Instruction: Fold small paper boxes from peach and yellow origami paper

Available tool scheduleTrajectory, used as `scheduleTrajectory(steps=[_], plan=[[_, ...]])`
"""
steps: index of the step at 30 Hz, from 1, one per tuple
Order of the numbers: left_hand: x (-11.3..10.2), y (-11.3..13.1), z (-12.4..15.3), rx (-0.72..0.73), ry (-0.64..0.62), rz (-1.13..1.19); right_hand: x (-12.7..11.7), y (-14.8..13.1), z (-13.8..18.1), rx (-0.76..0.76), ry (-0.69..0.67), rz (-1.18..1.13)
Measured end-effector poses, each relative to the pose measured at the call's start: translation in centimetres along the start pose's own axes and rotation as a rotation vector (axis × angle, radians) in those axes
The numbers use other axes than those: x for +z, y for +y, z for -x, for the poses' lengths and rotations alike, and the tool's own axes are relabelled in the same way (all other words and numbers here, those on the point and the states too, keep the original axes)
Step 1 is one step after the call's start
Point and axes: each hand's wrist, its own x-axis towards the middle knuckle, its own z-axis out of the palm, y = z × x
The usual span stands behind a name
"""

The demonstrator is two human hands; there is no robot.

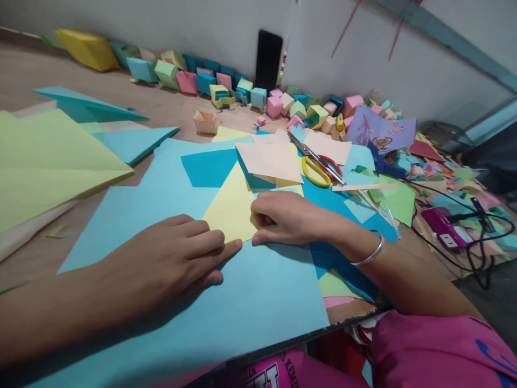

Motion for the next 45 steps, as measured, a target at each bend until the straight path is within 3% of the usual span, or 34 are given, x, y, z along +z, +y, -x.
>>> scheduleTrajectory(steps=[8,13,16,20,24,31,41,45], plan=[[-1.0,0.3,0.2,0.018,-0.012,0.082,0.0,-0.7,-0.2,0.057,-0.022,0.005],[-2.8,1.2,0.7,0.052,-0.139,0.046,0.0,-0.7,-0.1,0.063,-0.016,0.015],[-2.9,1.2,0.8,-0.099,-0.216,0.131,0.0,-0.6,-0.2,0.055,-0.019,0.017],[-2.1,0.6,0.6,-0.419,-0.184,0.326,0.1,-0.6,-0.2,0.063,-0.024,0.012],[-2.0,0.4,0.5,-0.5,-0.209,0.38,0.1,-0.6,-0.2,0.072,-0.029,0.019],[-2.3,0.3,0.6,-0.472,-0.217,0.302,0.1,-0.3,-0.1,0.062,-0.034,0.007],[-4.0,-2.1,0.8,-0.44,-0.453,0.404,0.2,0.0,-0.1,0.05,-0.042,0.003],[-4.2,-1.4,0.1,-0.49,-0.437,0.367,0.2,-0.1,-0.1,0.054,-0.039,0.003]])
